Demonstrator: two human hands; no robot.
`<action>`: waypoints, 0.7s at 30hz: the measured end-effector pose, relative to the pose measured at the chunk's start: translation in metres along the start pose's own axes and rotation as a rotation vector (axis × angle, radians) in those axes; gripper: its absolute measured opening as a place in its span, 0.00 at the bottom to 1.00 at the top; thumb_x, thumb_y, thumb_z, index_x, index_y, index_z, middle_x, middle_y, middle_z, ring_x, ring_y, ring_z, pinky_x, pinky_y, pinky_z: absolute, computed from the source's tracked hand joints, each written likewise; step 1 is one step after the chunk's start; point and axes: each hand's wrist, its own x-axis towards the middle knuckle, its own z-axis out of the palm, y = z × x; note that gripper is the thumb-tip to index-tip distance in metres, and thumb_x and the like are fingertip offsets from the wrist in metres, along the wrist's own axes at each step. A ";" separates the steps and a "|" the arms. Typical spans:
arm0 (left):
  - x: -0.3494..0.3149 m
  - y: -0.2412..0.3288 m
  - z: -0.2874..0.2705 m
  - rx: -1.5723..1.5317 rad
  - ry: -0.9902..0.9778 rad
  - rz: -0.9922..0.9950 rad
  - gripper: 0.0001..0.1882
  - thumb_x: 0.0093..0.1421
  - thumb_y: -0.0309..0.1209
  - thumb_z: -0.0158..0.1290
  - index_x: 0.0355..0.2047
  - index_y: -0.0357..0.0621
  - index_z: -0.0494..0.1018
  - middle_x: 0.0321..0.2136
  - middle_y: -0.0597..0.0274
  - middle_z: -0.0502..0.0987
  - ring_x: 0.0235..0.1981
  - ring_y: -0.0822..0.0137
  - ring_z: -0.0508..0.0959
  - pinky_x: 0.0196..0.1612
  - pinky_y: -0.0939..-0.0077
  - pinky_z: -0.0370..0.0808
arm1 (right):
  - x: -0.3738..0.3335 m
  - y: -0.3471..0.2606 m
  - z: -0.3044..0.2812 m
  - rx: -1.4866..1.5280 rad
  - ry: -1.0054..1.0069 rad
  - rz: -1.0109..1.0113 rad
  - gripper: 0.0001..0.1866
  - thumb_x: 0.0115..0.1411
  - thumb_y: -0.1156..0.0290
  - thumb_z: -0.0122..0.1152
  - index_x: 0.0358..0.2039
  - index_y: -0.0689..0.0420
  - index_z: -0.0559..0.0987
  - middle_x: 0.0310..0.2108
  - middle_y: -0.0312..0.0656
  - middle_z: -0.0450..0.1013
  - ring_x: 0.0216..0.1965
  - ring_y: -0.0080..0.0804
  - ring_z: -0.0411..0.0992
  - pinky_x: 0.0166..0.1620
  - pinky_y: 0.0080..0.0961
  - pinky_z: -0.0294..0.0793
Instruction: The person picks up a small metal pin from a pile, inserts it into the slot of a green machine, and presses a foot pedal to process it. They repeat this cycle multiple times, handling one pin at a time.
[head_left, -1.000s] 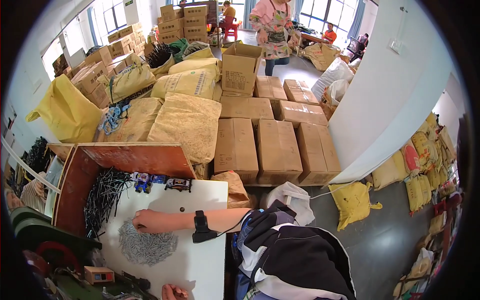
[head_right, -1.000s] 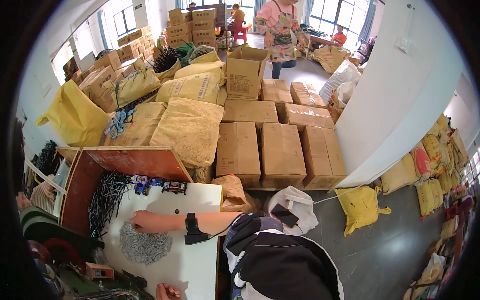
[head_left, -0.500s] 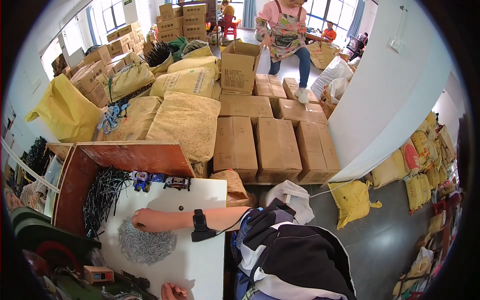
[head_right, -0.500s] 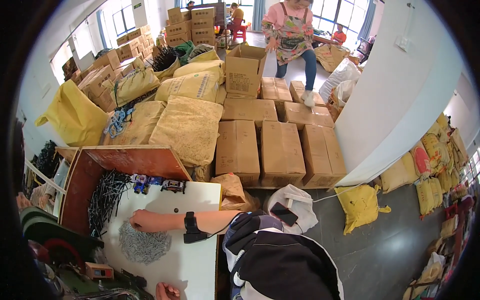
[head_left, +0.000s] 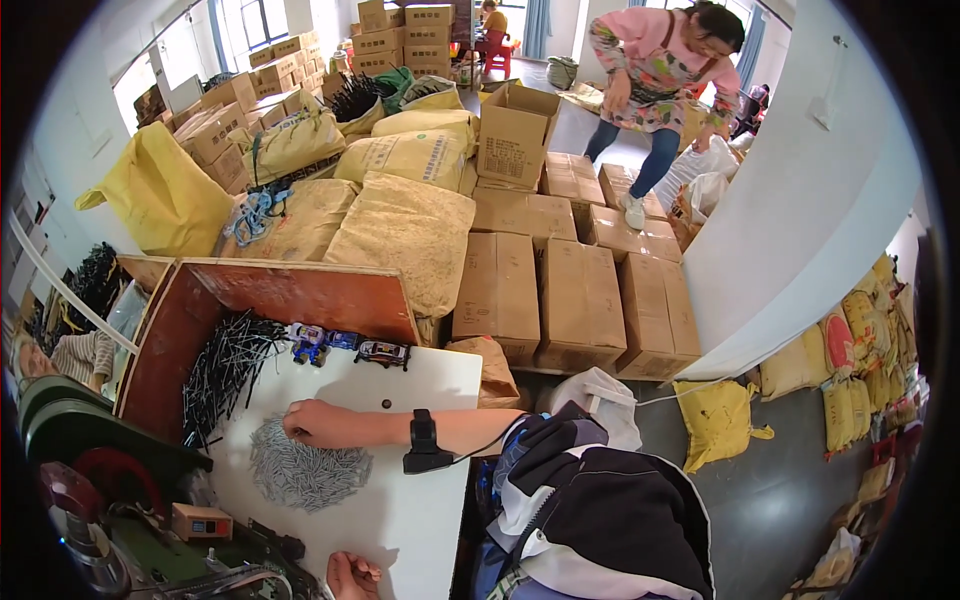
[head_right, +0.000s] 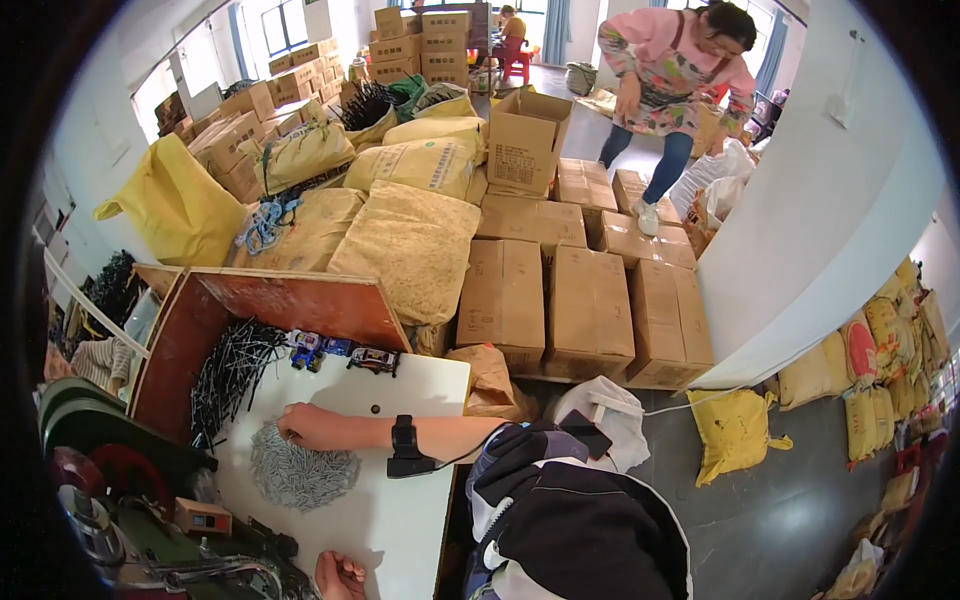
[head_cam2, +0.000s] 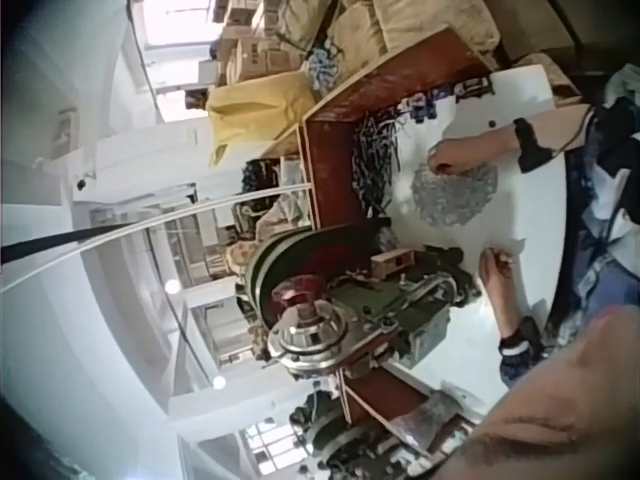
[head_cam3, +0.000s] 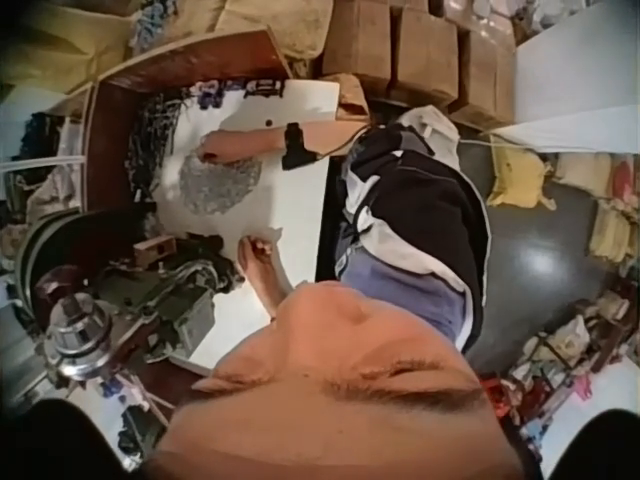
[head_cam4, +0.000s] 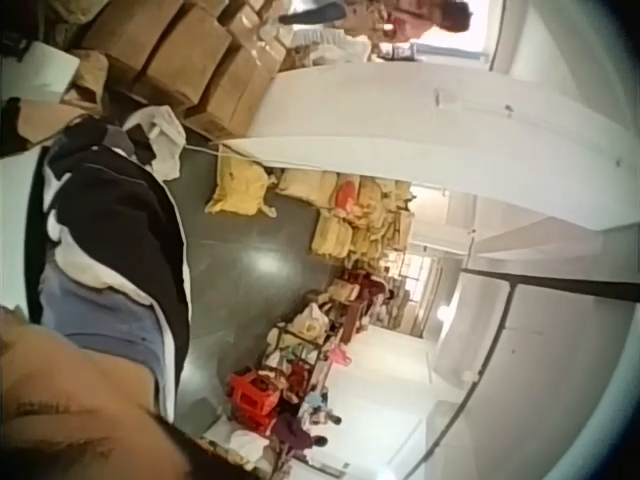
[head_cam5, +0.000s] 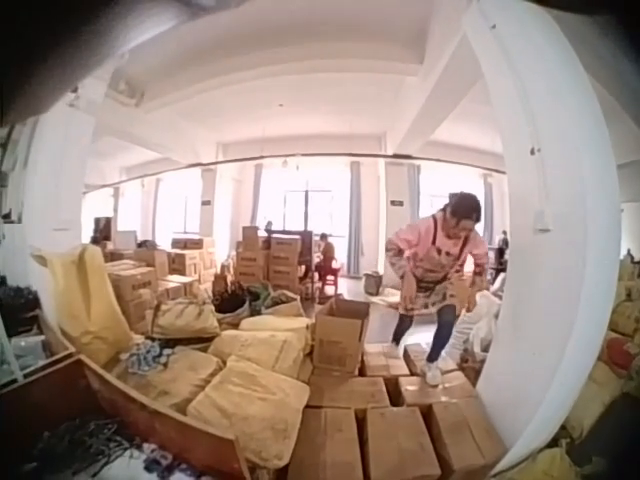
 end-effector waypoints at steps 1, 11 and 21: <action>0.000 0.000 0.000 0.003 -0.010 0.006 0.11 0.68 0.34 0.46 0.30 0.41 0.69 0.21 0.62 0.71 0.22 0.68 0.68 0.26 0.73 0.67 | 0.000 -0.001 0.000 0.002 -0.003 -0.002 0.04 0.51 0.78 0.59 0.27 0.60 0.74 0.27 0.46 0.68 0.31 0.45 0.70 0.36 0.36 0.71; -0.002 0.003 0.006 -0.006 -0.048 0.009 0.12 0.68 0.35 0.46 0.29 0.41 0.69 0.21 0.62 0.70 0.21 0.68 0.68 0.25 0.72 0.67 | 0.000 -0.002 -0.003 0.037 -0.039 0.033 0.05 0.51 0.78 0.62 0.27 0.60 0.74 0.28 0.44 0.68 0.32 0.41 0.71 0.37 0.33 0.71; 0.000 -0.001 0.001 -0.009 -0.072 0.008 0.12 0.68 0.35 0.46 0.30 0.42 0.70 0.21 0.62 0.71 0.21 0.68 0.69 0.25 0.73 0.67 | 0.001 -0.006 -0.009 0.067 -0.035 0.126 0.07 0.50 0.76 0.65 0.28 0.61 0.75 0.28 0.44 0.70 0.33 0.40 0.72 0.38 0.32 0.71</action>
